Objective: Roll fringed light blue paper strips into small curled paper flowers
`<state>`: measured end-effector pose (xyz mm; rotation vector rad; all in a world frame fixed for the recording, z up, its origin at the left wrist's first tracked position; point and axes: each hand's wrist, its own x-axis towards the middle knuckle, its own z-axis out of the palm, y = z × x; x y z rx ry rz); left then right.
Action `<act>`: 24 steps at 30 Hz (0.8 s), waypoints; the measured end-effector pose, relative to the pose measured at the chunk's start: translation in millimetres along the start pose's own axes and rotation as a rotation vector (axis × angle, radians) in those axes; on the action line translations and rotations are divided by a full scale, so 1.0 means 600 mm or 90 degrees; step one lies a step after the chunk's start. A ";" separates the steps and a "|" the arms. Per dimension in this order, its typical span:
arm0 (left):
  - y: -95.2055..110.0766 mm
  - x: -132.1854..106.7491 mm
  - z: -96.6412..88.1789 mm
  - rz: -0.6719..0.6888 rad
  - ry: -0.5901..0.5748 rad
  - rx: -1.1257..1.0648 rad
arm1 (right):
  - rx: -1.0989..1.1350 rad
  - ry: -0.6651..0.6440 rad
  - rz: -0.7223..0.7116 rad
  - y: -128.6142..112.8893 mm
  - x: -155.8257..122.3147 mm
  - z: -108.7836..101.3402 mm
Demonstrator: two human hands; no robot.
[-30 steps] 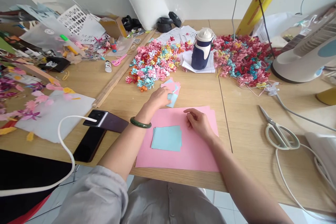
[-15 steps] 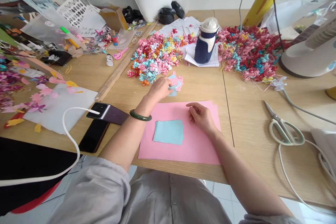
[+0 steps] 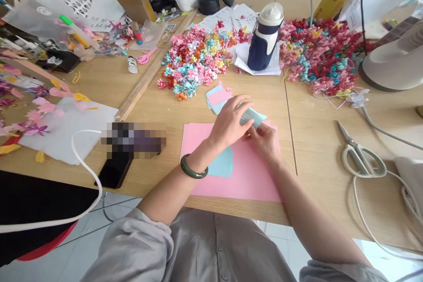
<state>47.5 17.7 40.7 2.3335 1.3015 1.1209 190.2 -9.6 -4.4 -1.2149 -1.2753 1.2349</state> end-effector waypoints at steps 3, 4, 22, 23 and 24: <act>-0.018 -0.021 0.015 -0.113 0.147 -0.180 | 0.096 0.015 0.026 -0.005 0.002 -0.005; -0.022 -0.028 0.019 -0.180 0.166 -0.260 | 0.119 0.021 0.033 -0.008 0.001 -0.007; -0.047 -0.048 0.007 -0.528 0.008 -0.882 | -0.069 -0.070 0.063 -0.023 -0.003 -0.024; -0.050 -0.048 0.007 -0.511 0.021 -0.859 | -0.070 -0.068 0.068 -0.023 -0.003 -0.023; -0.054 -0.048 0.008 -0.494 0.039 -0.843 | -0.072 -0.067 0.077 -0.023 -0.004 -0.022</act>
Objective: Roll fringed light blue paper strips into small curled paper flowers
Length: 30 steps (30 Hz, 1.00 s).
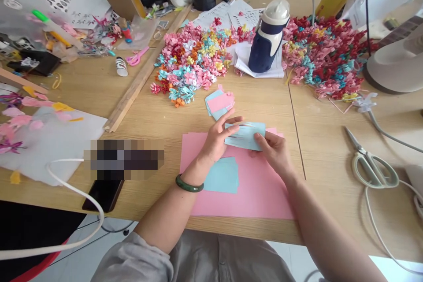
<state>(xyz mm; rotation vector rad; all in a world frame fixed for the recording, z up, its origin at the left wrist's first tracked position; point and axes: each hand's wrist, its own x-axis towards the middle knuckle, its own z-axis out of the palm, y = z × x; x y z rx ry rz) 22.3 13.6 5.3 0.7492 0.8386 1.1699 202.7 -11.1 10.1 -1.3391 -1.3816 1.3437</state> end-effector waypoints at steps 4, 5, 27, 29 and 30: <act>-0.010 0.004 -0.005 0.066 0.023 0.035 | 0.015 0.031 0.021 0.001 0.002 0.005; -0.013 0.003 -0.005 0.077 0.021 0.059 | 0.013 0.056 0.018 0.001 0.003 0.005; -0.017 -0.005 0.000 0.018 0.052 0.162 | -0.044 0.211 0.016 -0.001 0.008 0.000; -0.016 -0.007 0.001 0.028 0.060 0.198 | -0.026 0.208 0.042 -0.002 0.008 -0.002; -0.015 -0.007 0.001 0.043 0.069 0.228 | -0.004 0.198 0.069 -0.003 0.009 -0.003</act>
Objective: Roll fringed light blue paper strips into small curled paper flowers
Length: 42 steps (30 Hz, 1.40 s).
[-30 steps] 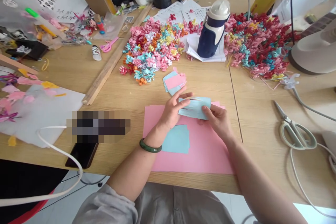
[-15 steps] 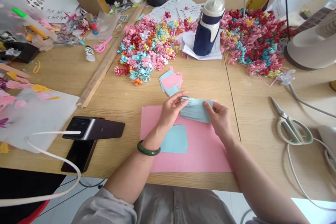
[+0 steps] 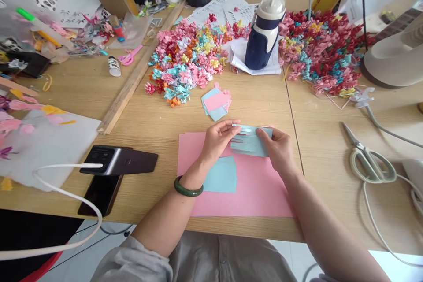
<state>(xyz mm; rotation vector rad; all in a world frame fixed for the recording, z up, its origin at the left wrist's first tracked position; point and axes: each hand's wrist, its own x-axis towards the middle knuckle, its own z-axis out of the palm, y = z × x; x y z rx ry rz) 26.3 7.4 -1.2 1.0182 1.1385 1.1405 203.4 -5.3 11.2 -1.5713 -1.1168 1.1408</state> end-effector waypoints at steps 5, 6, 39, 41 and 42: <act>0.000 -0.001 -0.004 0.046 -0.015 0.085 | -0.005 -0.097 0.115 -0.001 0.006 -0.007; 0.000 0.000 -0.005 0.055 -0.022 0.102 | -0.055 -0.085 0.084 -0.001 0.006 -0.009; 0.004 -0.016 -0.001 0.203 -0.101 0.263 | -0.324 -0.064 -0.231 0.013 0.001 -0.001; 0.004 -0.016 -0.003 0.212 -0.088 0.279 | -0.298 -0.059 -0.241 0.012 0.000 -0.001; 0.003 -0.016 -0.003 0.223 -0.083 0.297 | -0.282 -0.054 -0.245 0.011 -0.001 -0.001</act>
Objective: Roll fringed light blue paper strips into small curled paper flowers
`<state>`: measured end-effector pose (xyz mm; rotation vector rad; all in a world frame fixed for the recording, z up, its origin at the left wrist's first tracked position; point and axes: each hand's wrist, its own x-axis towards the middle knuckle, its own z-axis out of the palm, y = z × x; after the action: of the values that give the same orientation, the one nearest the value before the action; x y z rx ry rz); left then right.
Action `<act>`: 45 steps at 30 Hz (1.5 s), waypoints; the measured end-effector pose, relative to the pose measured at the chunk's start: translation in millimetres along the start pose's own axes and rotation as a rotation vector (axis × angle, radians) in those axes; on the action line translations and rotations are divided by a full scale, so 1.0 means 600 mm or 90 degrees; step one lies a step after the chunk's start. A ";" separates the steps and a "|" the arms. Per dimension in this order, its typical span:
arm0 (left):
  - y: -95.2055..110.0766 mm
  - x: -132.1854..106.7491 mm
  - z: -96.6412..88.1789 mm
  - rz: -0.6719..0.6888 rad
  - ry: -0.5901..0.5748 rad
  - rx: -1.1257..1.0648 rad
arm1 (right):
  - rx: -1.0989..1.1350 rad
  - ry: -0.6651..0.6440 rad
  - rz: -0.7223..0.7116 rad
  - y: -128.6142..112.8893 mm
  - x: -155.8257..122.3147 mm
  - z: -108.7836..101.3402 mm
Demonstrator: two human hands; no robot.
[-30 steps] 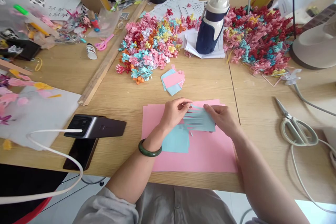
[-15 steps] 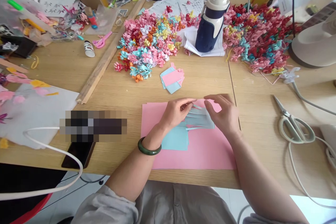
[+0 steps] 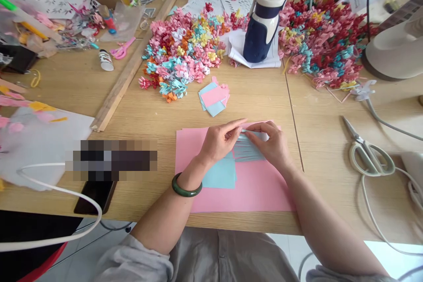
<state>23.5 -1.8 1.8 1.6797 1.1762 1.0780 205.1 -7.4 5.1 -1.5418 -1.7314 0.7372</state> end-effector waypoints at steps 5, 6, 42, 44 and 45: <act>0.001 -0.001 0.001 0.022 -0.002 0.102 | 0.059 0.000 0.002 -0.006 -0.004 0.001; 0.002 -0.001 0.002 0.015 -0.004 0.100 | 0.066 -0.006 0.007 -0.007 -0.004 0.001; 0.007 0.002 0.011 -0.075 -0.002 -0.103 | 0.184 -0.001 0.051 -0.012 -0.001 0.003; 0.010 0.004 0.009 -0.132 -0.028 -0.182 | 0.196 0.000 0.054 -0.012 0.000 0.002; 0.011 0.004 0.008 -0.149 -0.039 -0.217 | 0.202 -0.001 0.057 -0.012 0.000 0.001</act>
<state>30.1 -1.4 7.0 1.2712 1.0523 1.0078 200.2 -8.1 10.5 -1.4039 -1.4698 1.0060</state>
